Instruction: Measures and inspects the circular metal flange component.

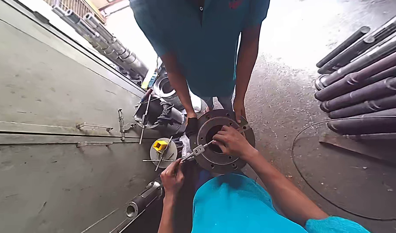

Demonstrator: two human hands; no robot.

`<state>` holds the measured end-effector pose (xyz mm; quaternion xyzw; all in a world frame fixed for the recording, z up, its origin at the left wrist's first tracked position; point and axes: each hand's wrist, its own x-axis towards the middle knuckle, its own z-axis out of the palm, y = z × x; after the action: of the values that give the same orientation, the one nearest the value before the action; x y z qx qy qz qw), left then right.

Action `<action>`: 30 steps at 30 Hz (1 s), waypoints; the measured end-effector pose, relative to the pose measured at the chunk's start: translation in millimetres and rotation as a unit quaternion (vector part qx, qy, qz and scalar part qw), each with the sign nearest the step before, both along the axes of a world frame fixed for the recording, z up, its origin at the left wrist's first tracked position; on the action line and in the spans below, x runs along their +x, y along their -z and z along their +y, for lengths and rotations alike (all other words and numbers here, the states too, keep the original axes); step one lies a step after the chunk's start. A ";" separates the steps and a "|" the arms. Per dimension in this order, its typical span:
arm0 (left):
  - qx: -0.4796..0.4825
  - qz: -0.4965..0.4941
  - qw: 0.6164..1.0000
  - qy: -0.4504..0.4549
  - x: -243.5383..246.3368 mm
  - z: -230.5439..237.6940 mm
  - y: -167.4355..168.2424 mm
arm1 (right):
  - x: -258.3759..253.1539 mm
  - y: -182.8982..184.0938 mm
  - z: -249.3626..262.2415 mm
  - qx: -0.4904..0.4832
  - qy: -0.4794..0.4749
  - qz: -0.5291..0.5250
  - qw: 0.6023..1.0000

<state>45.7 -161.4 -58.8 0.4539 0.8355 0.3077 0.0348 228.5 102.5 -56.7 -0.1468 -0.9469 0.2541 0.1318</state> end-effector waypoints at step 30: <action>0.026 -0.320 0.935 0.150 100.3 37.3 -6.2 | -97.0 -37.8 -73.3 0.050 -0.033 -0.147 0.987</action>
<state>146.1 -124.1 -52.6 0.4521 0.6944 0.4496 0.3337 131.4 29.2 -18.9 -0.1442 -0.9719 0.1859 -0.0105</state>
